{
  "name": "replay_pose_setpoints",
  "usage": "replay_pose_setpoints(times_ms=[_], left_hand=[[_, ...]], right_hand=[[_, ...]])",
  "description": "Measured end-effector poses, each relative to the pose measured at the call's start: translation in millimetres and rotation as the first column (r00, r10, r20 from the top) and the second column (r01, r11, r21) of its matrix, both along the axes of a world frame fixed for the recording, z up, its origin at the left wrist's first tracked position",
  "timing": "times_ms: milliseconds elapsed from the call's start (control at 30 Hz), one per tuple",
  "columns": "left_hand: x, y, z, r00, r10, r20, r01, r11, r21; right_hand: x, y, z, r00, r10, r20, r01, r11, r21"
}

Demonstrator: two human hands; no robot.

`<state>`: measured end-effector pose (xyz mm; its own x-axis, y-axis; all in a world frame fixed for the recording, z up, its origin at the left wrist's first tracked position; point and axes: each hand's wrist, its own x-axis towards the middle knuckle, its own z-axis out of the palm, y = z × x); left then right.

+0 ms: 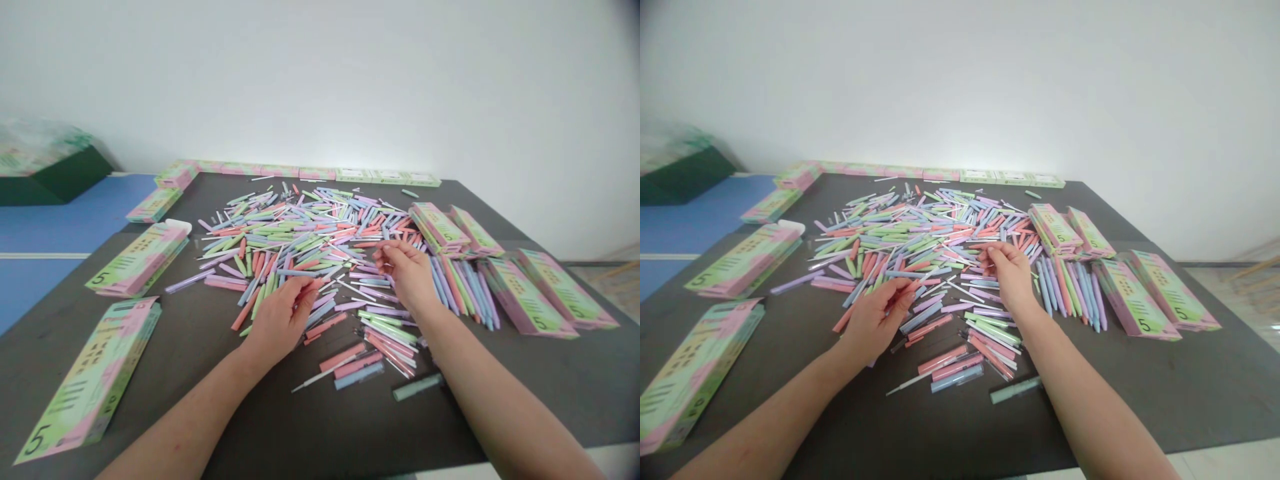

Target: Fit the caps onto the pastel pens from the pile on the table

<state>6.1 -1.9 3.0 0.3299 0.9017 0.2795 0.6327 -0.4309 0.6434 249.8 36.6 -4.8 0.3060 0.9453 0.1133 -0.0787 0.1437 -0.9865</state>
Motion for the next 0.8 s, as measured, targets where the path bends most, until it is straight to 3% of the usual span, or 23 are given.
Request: replay_pose_setpoints(times_ms=[67, 100, 200, 400, 533, 667, 800], left_hand=[[-1, 0, -0.3, 1.000, 0.017, -0.001, -0.017, 1.000, 0.001], [-1, 1, -0.4, 1.000, 0.025, -0.002, -0.025, 1.000, 0.012], [-2, 1, -0.4, 1.000, 0.031, -0.002, -0.031, 0.999, 0.028], [-2, 1, 0.8, 0.999, 0.039, 0.008, -0.039, 0.999, 0.028], [-2, 0, 1.0, 0.999, 0.036, 0.006, -0.036, 0.999, 0.030], [-2, 0, 0.6, 0.999, 0.035, 0.008, -0.035, 0.999, 0.029], [-1, 1, 0.3, 0.999, 0.030, 0.013, -0.030, 0.999, 0.014]], right_hand=[[7, 14, -2.7, 0.940, -0.079, 0.333, 0.082, 0.997, 0.006], [11, 20, -3.2, 0.832, -0.082, 0.549, 0.096, 0.995, 0.003], [20, 40, -2.6, 0.673, -0.044, 0.738, 0.080, 0.997, -0.013], [22, 65, -8.1, 0.367, 0.095, 0.925, 0.043, 0.992, -0.119], [19, 72, -12.6, 0.218, 0.150, 0.964, 0.033, 0.986, -0.161], [19, 74, -12.4, 0.134, 0.179, 0.975, 0.033, 0.982, -0.185], [21, 73, -13.3, 0.122, 0.191, 0.974, 0.045, 0.979, -0.198]])
